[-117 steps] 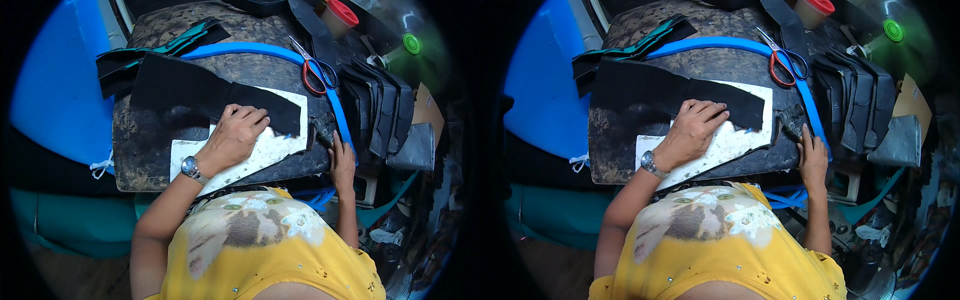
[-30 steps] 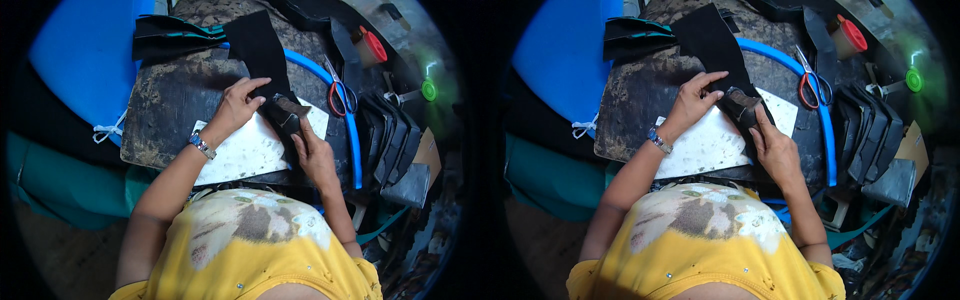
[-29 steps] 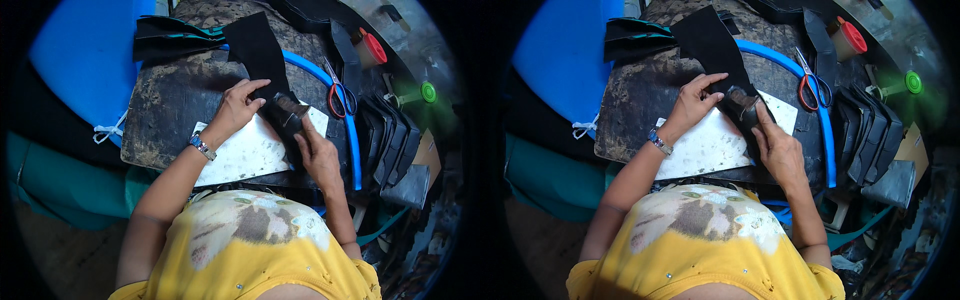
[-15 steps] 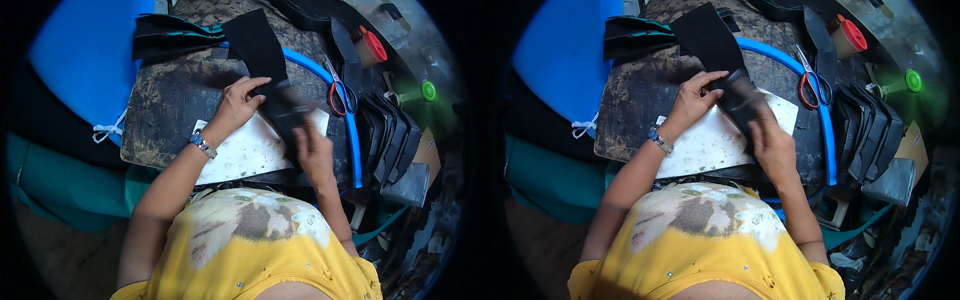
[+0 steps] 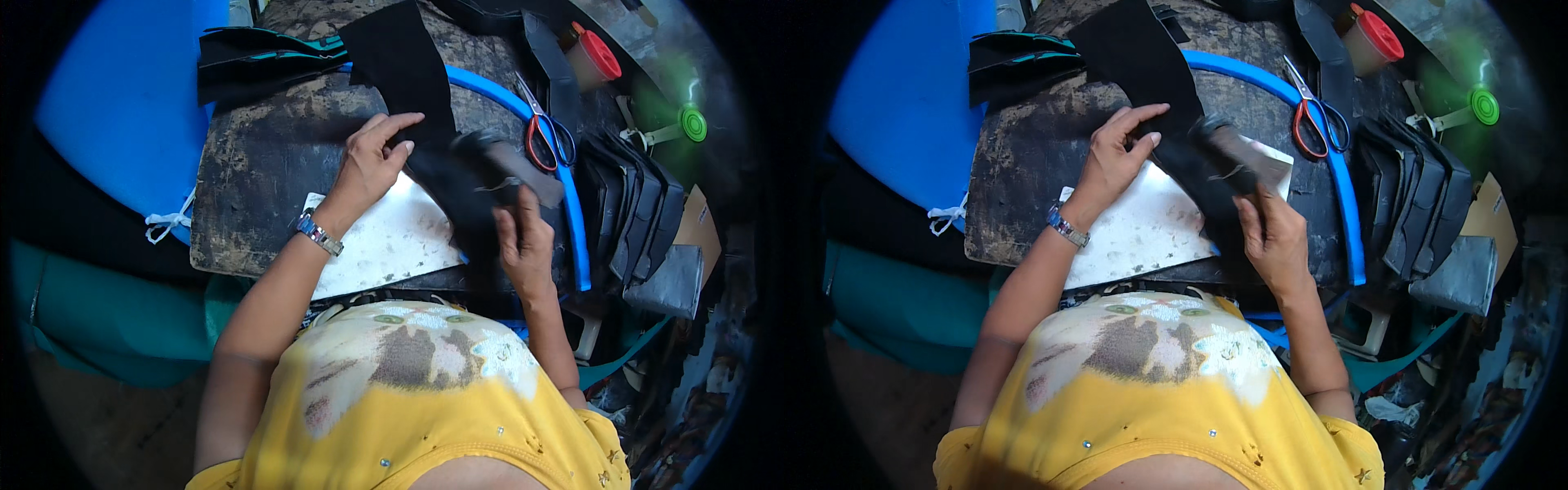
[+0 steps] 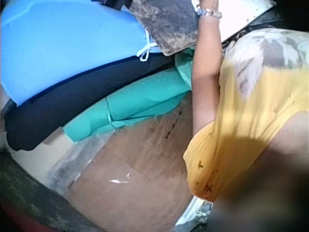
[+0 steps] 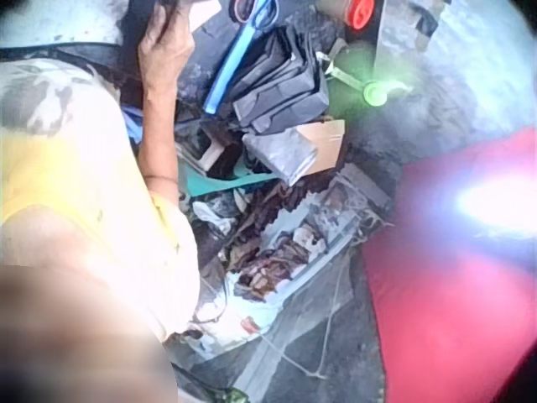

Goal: The person folds and aligns black fabric pieces on a workbench, then uses a hammer to press seams. They cut a blue plastic strip with scissors and place it on the fabric, repeating the folding and hammering process.

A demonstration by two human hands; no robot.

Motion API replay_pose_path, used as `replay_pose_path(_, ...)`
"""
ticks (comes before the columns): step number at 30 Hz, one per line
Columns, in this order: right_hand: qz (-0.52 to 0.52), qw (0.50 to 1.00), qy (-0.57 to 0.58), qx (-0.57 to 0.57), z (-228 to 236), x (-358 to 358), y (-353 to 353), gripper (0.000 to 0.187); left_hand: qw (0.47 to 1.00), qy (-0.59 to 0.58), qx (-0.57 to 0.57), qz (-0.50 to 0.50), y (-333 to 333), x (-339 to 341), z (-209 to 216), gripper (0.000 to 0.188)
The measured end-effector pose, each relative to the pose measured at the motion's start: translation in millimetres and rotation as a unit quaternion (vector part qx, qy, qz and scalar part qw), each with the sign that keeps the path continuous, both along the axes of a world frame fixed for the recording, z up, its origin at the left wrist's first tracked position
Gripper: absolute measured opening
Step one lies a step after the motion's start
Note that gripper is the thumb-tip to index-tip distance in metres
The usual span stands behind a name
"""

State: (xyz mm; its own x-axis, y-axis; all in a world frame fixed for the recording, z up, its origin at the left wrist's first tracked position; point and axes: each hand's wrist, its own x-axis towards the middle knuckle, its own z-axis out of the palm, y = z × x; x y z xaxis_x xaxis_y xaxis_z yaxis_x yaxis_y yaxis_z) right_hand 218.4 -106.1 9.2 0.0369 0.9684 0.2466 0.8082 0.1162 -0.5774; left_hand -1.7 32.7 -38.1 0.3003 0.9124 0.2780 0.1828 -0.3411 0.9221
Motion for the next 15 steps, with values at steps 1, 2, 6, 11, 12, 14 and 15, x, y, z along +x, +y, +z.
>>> replay_pose_path(1,0.039,0.997,-0.055,-0.03,-3,5,-2,0.048,1.0,0.002,0.009,0.009,0,-1,1,0.041)
replay_pose_path(2,0.055,0.994,-0.059,-0.075,-5,10,-7,0.051,1.0,0.009,0.02,0.014,0,-1,2,0.041)
replay_pose_path(6,0.046,0.98,-0.067,-0.181,17,40,-29,0.059,0.997,0.029,0.062,0.021,-2,1,5,0.041)
replay_pose_path(11,0.01,0.993,-0.101,-0.063,30,31,-46,0.052,0.994,0.021,0.101,0.03,-5,3,1,0.042)
replay_pose_path(12,-0.004,0.999,-0.027,-0.017,22,22,-46,0.05,0.994,0.028,0.101,0.028,-6,2,0,0.042)
replay_pose_path(14,0.03,0.998,-0.029,-0.038,9,18,-49,0.043,0.992,0.044,0.111,0.032,-7,2,1,0.042)
replay_pose_path(15,-0.028,0.99,0.011,-0.139,0,18,-50,0.043,0.991,0.053,0.12,0.038,-7,1,1,0.041)
